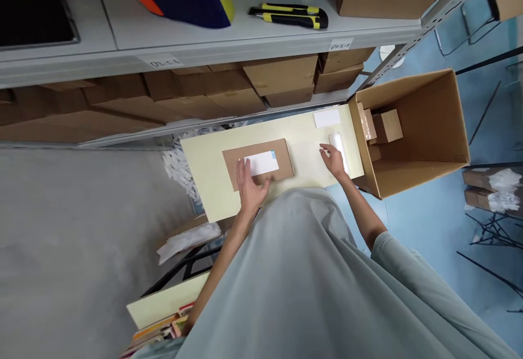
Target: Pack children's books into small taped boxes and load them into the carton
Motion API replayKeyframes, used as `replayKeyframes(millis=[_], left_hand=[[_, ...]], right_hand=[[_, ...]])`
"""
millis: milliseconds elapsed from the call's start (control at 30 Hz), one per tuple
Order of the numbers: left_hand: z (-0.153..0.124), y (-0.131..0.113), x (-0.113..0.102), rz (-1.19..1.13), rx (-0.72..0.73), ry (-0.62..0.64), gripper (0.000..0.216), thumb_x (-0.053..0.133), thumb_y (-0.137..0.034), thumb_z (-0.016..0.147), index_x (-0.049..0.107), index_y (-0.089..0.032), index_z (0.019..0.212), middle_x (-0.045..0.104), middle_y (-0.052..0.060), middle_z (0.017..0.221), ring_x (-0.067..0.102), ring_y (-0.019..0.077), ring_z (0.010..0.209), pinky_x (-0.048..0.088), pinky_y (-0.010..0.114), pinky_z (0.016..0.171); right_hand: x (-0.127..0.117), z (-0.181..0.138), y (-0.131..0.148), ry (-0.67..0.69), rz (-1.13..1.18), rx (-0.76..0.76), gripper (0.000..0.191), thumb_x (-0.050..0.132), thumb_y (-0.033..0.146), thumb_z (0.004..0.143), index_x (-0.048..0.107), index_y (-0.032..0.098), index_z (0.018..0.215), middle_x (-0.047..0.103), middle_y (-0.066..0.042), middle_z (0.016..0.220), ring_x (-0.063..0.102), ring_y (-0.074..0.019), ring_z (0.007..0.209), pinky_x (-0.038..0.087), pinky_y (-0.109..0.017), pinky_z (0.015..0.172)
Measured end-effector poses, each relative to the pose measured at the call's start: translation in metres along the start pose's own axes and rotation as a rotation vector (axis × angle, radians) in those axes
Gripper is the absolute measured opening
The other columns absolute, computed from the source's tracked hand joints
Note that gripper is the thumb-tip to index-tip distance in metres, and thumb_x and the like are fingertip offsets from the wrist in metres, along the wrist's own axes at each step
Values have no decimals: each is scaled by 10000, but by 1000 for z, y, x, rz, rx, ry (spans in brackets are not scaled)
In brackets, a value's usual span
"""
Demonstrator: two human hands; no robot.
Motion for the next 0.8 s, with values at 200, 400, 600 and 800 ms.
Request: replayKeyframes(millis=[200,400,600,800], left_hand=[[70,-88,102,-225,-38,167,679,729,-365,991,585,-226,1639,571,161,1725,499,362,1646,395,537,1393],[148,-109,203,-551,-519,344,689,763,-247,913,616,-180,1583,649,230,1639,686,348,1460,535,528,1251],[189,-109,245,-614,-670,363,882,788,-125,780,573,-202,1632,466,195,1813,530,337,1633,473,460,1313],[192,-108,262,-616,-674,317,832,798,-108,755,632,-218,1563,518,179,1780,547,333,1616,469,461,1316]], right_hand=[[-43,97,-50,-133,-77,82,387,572,362,1106,768,146,1361,763,-221,1416,754,-325,1307,606,-508,1174],[-43,156,-84,-114,-111,300,436,620,285,1066,720,91,1443,708,-267,1458,770,-306,1248,619,-460,1142],[-28,174,-94,-85,-51,317,397,616,269,1033,772,141,1375,740,-201,1357,801,-268,1083,626,-450,1114],[-24,172,-91,-117,-14,330,329,599,229,1033,815,163,1273,753,-157,1283,787,-229,1008,603,-405,1113]])
Point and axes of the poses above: each hand's wrist, its own z-axis towards the middle knuckle, its own x-axis out of the palm, y = z × x, the point moved 2 cm from there along z, towards the middle knuckle
